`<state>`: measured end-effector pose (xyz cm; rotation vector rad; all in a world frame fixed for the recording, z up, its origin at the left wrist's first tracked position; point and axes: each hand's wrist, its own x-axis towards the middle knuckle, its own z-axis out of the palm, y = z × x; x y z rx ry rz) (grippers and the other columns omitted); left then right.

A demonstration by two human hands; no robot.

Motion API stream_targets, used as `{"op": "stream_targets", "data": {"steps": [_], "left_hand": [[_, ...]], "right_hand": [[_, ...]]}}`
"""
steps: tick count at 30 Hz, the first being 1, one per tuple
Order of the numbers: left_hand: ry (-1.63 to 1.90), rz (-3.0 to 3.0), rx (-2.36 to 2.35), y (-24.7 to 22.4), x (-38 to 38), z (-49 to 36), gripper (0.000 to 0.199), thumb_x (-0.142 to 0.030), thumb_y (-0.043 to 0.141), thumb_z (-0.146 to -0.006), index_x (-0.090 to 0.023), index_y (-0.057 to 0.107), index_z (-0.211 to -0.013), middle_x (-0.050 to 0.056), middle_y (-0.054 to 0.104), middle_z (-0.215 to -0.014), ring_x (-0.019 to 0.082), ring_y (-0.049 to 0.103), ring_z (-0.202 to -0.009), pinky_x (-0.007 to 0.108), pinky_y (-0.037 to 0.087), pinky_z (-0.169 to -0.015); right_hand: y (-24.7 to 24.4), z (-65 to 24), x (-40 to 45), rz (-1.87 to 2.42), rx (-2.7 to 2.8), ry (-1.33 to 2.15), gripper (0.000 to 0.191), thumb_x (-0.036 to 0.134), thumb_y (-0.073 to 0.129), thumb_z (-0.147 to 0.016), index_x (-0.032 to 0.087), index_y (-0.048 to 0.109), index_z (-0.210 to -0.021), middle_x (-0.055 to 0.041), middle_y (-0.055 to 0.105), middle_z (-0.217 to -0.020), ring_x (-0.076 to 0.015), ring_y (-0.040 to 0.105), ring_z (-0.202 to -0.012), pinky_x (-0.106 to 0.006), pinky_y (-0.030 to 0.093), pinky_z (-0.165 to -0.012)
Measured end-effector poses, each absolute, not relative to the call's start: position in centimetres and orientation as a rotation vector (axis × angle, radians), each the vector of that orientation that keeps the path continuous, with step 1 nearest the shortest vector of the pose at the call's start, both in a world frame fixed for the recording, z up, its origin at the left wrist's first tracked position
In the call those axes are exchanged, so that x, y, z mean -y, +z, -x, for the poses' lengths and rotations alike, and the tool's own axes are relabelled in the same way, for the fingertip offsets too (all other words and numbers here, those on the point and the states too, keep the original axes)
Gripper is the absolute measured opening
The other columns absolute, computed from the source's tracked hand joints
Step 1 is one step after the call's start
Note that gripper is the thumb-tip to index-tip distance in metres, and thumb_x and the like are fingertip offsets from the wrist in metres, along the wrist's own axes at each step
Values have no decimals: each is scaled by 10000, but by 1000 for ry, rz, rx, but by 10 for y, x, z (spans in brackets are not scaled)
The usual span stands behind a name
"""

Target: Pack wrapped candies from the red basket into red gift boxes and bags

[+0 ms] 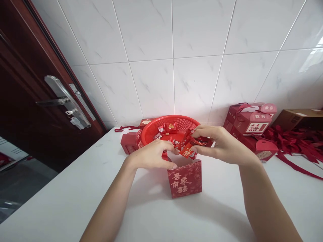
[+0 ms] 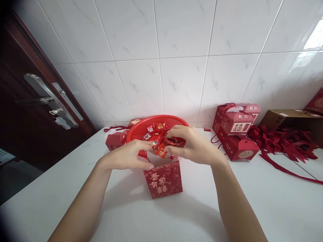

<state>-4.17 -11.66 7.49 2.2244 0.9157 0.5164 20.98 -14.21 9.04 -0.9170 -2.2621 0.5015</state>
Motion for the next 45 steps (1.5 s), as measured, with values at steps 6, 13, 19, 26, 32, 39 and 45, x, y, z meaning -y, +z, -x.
{"op": "stream_targets", "data": {"steps": [6, 13, 19, 26, 32, 39, 45], "left_hand": [[406, -2272, -991, 72, 114, 43, 314, -325, 776, -695, -254, 803, -1000, 41, 751, -1015, 238, 697, -852, 262, 507, -634], [495, -2321, -955, 74, 114, 42, 342, -193, 722, -684, -286, 810, -1002, 31, 757, -1051, 256, 702, -905, 278, 536, -679], [437, -2286, -1011, 69, 108, 44, 409, -270, 774, -685, -309, 793, -1091, 38, 751, -1111, 256, 713, -928, 283, 554, -680], [451, -2270, -958, 66, 105, 45, 395, -265, 799, -679, -290, 793, -1073, 42, 748, -1160, 276, 699, -1053, 304, 564, -781], [362, -2276, -972, 70, 105, 42, 405, -272, 781, -705, -262, 773, -1110, 33, 715, -1245, 265, 680, -1096, 305, 553, -853], [313, -2297, -998, 72, 106, 42, 394, -273, 765, -720, -255, 769, -1114, 23, 729, -1196, 256, 680, -1059, 314, 538, -858], [312, -2274, -1000, 71, 105, 42, 413, -280, 770, -718, -264, 761, -1130, 16, 702, -1267, 264, 645, -1164, 315, 528, -924]], "right_hand": [[91, -210, 144, 951, 2256, 511, 173, 365, 663, -894, 204, 666, -832, -12, 594, -764, -147, 499, -694, -275, 385, -588], [95, -212, 144, 958, 2136, 496, 235, 446, 666, -889, 217, 705, -860, -40, 640, -804, -180, 539, -743, -285, 406, -605], [94, -216, 139, 885, 2098, 611, 249, 428, 680, -879, 204, 641, -778, -25, 607, -778, -163, 498, -714, -292, 409, -638], [87, -214, 134, 916, 2065, 592, 247, 441, 743, -828, 200, 689, -826, -39, 646, -845, -176, 542, -767, -289, 421, -655], [85, -205, 133, 901, 2085, 471, 212, 406, 744, -840, 197, 712, -852, -47, 665, -867, -184, 570, -792, -300, 451, -694], [82, -202, 130, 879, 2110, 507, 180, 307, 797, -789, 209, 729, -924, -32, 692, -909, -171, 602, -798, -289, 471, -692], [84, -203, 132, 862, 2098, 478, 129, 317, 727, -860, 211, 731, -934, -37, 704, -943, -169, 621, -828, -294, 483, -718]]}}
